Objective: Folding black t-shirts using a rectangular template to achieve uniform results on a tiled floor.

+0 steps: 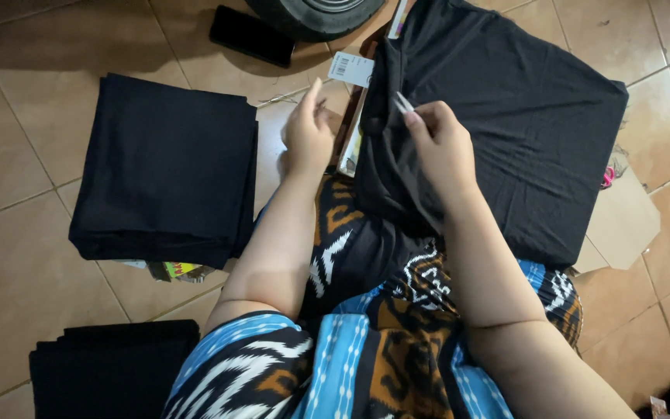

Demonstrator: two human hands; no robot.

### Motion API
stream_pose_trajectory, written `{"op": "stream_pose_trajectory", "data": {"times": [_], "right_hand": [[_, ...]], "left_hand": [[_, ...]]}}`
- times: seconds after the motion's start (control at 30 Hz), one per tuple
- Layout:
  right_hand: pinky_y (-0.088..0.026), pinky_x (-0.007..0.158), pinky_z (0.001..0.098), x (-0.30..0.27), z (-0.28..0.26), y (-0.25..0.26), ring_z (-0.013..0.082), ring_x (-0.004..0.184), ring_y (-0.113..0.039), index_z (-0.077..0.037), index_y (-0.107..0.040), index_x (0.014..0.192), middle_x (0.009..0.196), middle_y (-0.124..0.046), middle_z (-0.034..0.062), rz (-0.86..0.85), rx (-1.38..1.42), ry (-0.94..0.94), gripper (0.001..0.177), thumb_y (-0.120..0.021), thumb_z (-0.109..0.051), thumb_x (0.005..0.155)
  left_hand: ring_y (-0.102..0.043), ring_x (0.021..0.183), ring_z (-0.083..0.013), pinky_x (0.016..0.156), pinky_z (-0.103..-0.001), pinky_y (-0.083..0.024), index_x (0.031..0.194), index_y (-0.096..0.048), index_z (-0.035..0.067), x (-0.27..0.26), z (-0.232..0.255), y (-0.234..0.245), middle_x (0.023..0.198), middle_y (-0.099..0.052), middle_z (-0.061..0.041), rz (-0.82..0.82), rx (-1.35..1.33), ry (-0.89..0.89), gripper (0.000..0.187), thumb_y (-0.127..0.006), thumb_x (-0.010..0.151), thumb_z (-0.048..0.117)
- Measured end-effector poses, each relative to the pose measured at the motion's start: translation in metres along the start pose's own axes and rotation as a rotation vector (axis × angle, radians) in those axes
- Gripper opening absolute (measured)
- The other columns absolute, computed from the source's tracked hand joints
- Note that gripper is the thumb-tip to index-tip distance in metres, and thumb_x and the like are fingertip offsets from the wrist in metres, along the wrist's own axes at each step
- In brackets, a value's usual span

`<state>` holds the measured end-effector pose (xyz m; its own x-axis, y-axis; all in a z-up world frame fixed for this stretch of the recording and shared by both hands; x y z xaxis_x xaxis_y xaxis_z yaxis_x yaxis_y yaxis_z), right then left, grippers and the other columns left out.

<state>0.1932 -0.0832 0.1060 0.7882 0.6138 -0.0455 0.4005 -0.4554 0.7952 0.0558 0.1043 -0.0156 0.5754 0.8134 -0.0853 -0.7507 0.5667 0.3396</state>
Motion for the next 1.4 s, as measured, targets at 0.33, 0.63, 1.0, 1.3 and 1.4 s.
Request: {"op": "stream_pose_trajectory", "data": {"times": [0.33, 0.63, 1.0, 1.3, 1.4], "right_hand": [[-0.029, 0.041, 0.0173, 0.015, 0.084, -0.044, 0.0048, 0.042, -0.023, -0.02, -0.062, 0.116, 0.063, -0.022, -0.0056, -0.178, 1.497, -0.126, 0.05, -0.033, -0.058, 0.105], [-0.033, 0.045, 0.0172, 0.017, 0.088, -0.052, 0.0034, 0.044, -0.028, -0.018, -0.057, 0.118, 0.064, -0.025, -0.0071, -0.249, 1.555, -0.052, 0.048, -0.032, -0.057, 0.106], [-0.037, 0.045, 0.0195, 0.021, 0.087, -0.052, 0.0051, 0.044, -0.029, -0.014, -0.055, 0.119, 0.064, -0.026, -0.0056, -0.249, 1.601, -0.012, 0.051, -0.032, -0.057, 0.106], [-0.037, 0.046, 0.0201, 0.022, 0.088, -0.053, 0.005, 0.044, -0.028, -0.013, -0.054, 0.12, 0.064, -0.025, -0.0057, -0.257, 1.606, -0.006, 0.052, -0.031, -0.057, 0.106], [-0.037, 0.046, 0.0205, 0.021, 0.088, -0.052, 0.0055, 0.044, -0.028, -0.013, -0.054, 0.12, 0.064, -0.026, -0.005, -0.255, 1.596, -0.006, 0.051, -0.032, -0.057, 0.106]], "left_hand": [[-0.068, 0.117, -0.036, 0.101, -0.049, -0.054, 0.13, -0.068, 0.016, 0.018, 0.032, -0.03, 0.119, -0.072, -0.014, -0.076, -0.181, -0.055, 0.041, -0.062, 0.102, 0.045], [-0.073, 0.094, -0.0319, 0.086, -0.044, -0.055, 0.09, -0.07, 0.022, 0.023, 0.011, 0.015, 0.087, -0.074, -0.002, 0.296, 0.039, -0.012, 0.01, -0.07, 0.089, 0.032], [-0.064, 0.092, -0.0274, 0.075, -0.045, -0.054, 0.097, -0.071, 0.018, -0.025, 0.08, -0.039, 0.095, -0.059, 0.001, 0.002, 0.471, -0.576, 0.034, -0.082, 0.08, 0.045], [-0.067, 0.09, -0.0278, 0.075, -0.046, -0.055, 0.092, -0.073, 0.02, -0.01, 0.061, -0.013, 0.093, -0.064, 0.005, 0.139, 0.298, -0.425, 0.022, -0.074, 0.092, 0.042], [-0.07, 0.089, -0.0287, 0.077, -0.038, -0.055, 0.087, -0.076, 0.018, 0.007, 0.022, -0.016, 0.09, -0.071, -0.001, 0.034, -0.076, -0.234, 0.023, -0.08, 0.09, 0.041]]}}
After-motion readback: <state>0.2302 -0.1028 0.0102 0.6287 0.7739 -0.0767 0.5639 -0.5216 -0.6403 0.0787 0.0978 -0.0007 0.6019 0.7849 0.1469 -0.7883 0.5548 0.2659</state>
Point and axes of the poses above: each hand's wrist, its own x-axis towards the middle knuckle, its own y-axis out of the back of the hand, z = x × y, the point moved 10 cm from there along x, towards the middle knuckle
